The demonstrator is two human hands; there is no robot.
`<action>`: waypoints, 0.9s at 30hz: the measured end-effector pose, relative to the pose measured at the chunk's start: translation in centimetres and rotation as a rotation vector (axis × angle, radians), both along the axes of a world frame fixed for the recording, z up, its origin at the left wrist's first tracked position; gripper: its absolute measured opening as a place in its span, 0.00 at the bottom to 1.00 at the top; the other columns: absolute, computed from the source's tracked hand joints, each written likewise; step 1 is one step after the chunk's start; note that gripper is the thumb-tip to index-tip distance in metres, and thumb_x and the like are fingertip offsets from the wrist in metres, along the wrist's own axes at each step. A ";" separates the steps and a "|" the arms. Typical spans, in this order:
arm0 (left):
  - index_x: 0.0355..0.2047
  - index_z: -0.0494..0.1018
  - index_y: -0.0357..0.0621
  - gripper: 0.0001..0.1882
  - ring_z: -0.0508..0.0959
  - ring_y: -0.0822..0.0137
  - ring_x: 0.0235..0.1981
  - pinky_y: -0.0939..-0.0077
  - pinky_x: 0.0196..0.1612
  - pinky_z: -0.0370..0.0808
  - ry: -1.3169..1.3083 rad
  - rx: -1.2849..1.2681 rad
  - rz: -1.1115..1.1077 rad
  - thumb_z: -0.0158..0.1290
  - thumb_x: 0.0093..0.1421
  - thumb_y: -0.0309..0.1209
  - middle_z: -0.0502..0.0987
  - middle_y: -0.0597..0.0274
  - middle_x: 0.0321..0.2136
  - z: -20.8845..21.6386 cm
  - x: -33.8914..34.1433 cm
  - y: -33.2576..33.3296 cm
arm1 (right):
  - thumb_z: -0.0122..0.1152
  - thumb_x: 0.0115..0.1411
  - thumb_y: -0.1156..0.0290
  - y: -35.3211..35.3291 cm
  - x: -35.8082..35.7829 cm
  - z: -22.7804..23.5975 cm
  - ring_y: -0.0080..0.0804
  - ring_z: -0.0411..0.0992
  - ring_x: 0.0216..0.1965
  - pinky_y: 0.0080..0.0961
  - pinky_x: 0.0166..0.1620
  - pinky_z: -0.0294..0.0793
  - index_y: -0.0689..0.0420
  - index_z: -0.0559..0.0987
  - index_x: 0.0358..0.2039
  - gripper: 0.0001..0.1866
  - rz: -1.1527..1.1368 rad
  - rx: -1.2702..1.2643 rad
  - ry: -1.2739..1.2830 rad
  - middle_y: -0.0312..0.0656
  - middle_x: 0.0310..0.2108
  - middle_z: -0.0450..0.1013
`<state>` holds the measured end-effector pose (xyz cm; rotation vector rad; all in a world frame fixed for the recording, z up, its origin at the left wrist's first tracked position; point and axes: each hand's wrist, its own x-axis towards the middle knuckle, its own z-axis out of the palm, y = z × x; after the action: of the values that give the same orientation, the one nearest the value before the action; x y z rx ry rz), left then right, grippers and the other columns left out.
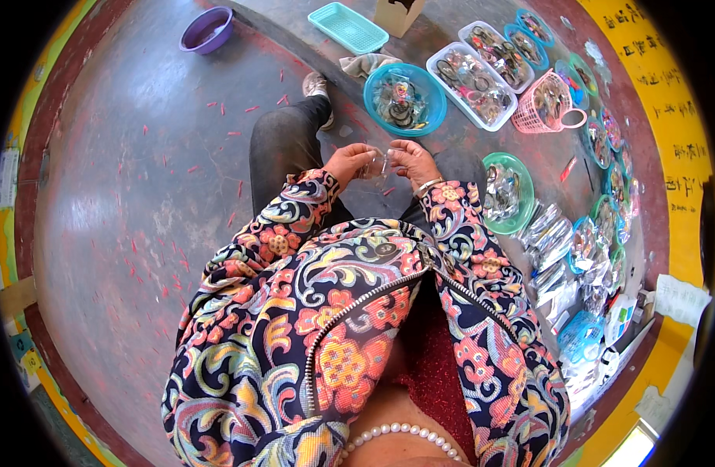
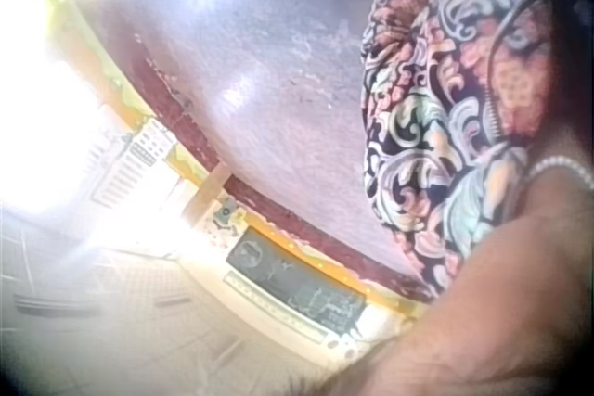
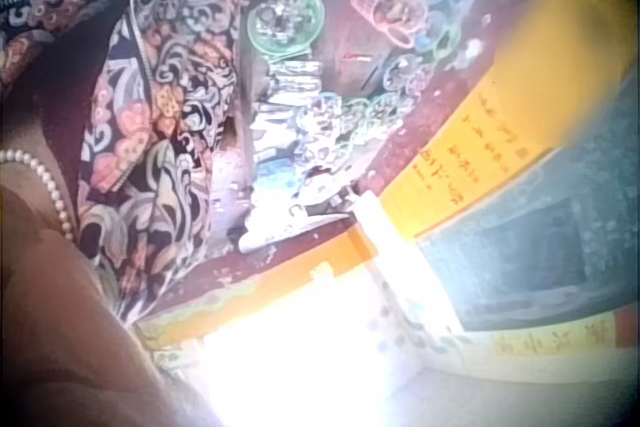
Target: The person sits on the floor and repeatedly picks up hair ties from a blue bowl, places them into small plastic bags, and sets the packaged items into a green bowl. The process involves handling individual hair ties and plastic bags by hand.
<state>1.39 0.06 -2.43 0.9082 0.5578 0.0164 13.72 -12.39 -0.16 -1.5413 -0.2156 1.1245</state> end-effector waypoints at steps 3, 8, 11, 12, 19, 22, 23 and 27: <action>0.33 0.69 0.39 0.10 0.72 0.74 0.22 0.82 0.24 0.68 -0.005 0.180 -0.125 0.45 0.56 0.33 0.74 0.61 0.24 0.4 -0.2 0.1 | 0.58 0.47 0.64 -0.7 0.8 -0.1 0.17 0.66 0.24 0.14 0.27 0.64 0.57 0.75 0.31 0.12 0.169 -0.023 -0.070 0.33 0.25 0.71; 0.32 0.68 0.38 0.10 0.73 0.72 0.27 0.84 0.29 0.68 0.086 0.035 -0.132 0.48 0.55 0.32 0.73 0.62 0.26 1.6 -0.2 -0.2 | 0.58 0.49 0.68 -0.5 1.2 -0.9 0.19 0.67 0.21 0.14 0.26 0.65 0.60 0.74 0.28 0.09 0.012 0.126 -0.028 0.35 0.20 0.71; 0.31 0.68 0.39 0.09 0.73 0.73 0.26 0.84 0.28 0.68 0.094 0.087 -0.177 0.49 0.54 0.32 0.74 0.63 0.24 0.7 -0.2 0.2 | 0.58 0.48 0.68 -0.7 1.1 0.2 0.18 0.67 0.20 0.13 0.23 0.64 0.59 0.75 0.27 0.08 -0.001 0.106 -0.097 0.34 0.20 0.71; 0.30 0.68 0.40 0.09 0.73 0.73 0.25 0.84 0.28 0.68 0.093 0.106 -0.175 0.49 0.54 0.32 0.74 0.63 0.24 0.5 -0.1 0.3 | 0.58 0.47 0.68 -0.9 1.1 0.8 0.17 0.67 0.20 0.13 0.22 0.63 0.58 0.76 0.26 0.07 0.024 0.076 -0.140 0.33 0.20 0.71; 0.31 0.68 0.41 0.10 0.75 0.70 0.28 0.82 0.30 0.68 0.111 0.050 -0.099 0.48 0.55 0.35 0.75 0.59 0.27 1.2 0.0 0.1 | 0.55 0.50 0.70 -4.9 5.3 5.7 0.19 0.68 0.21 0.15 0.23 0.67 0.60 0.76 0.28 0.07 -0.222 0.175 -0.363 0.36 0.20 0.72; 0.31 0.69 0.41 0.11 0.75 0.70 0.27 0.81 0.29 0.68 0.147 0.066 -0.086 0.47 0.55 0.36 0.75 0.58 0.26 1.3 -0.1 0.1 | 0.54 0.50 0.69 -10.0 8.4 8.2 0.22 0.70 0.24 0.15 0.26 0.68 0.62 0.74 0.30 0.09 -0.483 0.183 -0.421 0.38 0.23 0.72; 0.31 0.69 0.41 0.11 0.75 0.70 0.27 0.81 0.29 0.68 0.166 0.078 -0.071 0.47 0.55 0.36 0.75 0.58 0.26 1.5 -0.4 0.1 | 0.54 0.50 0.70 -11.9 9.8 7.4 0.23 0.71 0.25 0.15 0.26 0.68 0.62 0.74 0.31 0.10 -0.529 0.154 -0.396 0.38 0.24 0.72; 0.30 0.69 0.41 0.11 0.75 0.71 0.27 0.82 0.29 0.68 0.160 0.080 -0.114 0.48 0.54 0.36 0.75 0.59 0.26 1.1 0.0 -0.2 | 0.51 0.53 0.69 -22.6 13.2 0.9 0.23 0.70 0.27 0.13 0.25 0.67 0.61 0.71 0.35 0.11 -0.651 -0.071 -0.257 0.38 0.27 0.72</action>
<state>1.43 -0.09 -1.38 1.0239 0.6566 -0.1382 26.95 -34.97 0.76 -1.6469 0.1535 0.4264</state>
